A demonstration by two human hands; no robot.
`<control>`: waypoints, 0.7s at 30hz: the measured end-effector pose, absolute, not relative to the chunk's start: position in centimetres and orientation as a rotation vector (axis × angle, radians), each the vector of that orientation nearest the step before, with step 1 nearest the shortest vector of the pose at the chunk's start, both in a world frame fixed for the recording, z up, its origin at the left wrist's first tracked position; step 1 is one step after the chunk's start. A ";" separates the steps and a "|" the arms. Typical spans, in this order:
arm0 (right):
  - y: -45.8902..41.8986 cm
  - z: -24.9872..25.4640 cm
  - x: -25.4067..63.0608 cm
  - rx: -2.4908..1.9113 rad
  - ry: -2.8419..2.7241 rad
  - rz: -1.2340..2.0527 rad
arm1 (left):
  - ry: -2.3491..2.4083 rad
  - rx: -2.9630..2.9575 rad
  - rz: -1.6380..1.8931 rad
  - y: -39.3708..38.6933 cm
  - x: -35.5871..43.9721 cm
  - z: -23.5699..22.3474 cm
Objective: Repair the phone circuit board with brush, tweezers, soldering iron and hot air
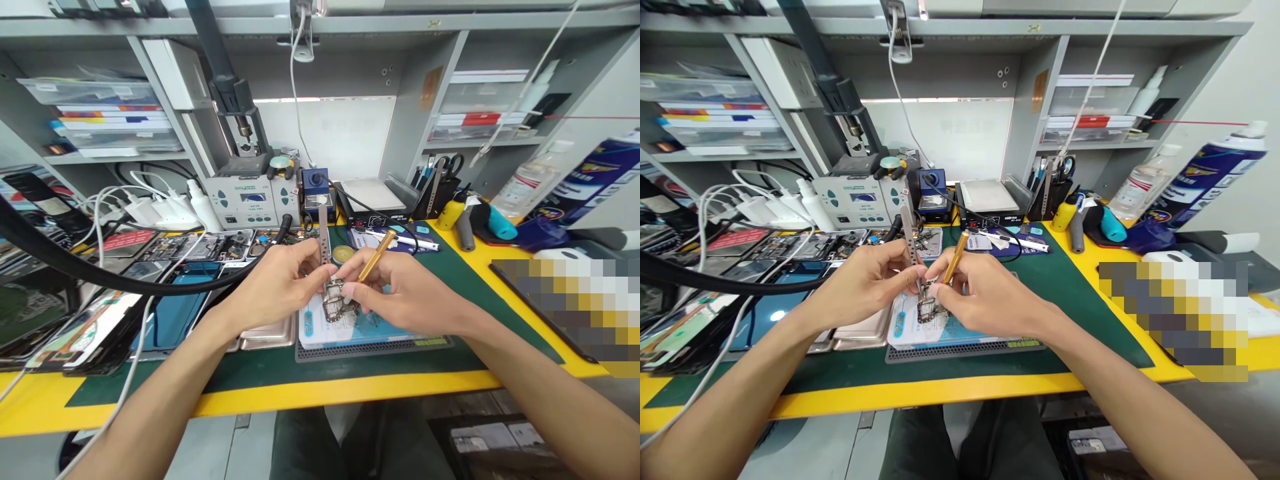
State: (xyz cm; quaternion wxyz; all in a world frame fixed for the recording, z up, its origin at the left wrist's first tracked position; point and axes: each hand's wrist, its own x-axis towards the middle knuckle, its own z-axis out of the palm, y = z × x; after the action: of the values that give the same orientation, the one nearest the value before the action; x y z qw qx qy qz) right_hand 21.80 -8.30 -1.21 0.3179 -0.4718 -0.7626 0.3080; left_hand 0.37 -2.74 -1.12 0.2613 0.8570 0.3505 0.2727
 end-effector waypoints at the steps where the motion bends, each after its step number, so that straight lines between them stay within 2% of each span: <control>1: -8.3 -1.1 21.9 -1.240 -2.010 0.813 | 0.949 2.318 0.735 -2.7 0.4 -1.1; 21: -8.3 -1.3 21.8 -1.235 -2.083 0.623 | 0.954 2.299 0.722 -2.7 0.4 -1.3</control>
State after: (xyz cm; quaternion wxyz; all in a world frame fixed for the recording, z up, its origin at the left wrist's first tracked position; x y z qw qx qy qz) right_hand 21.85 -8.26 -1.27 0.3153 -0.4689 -0.7905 0.2363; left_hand 0.40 -2.75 -1.27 0.2714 0.8539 0.3541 0.2680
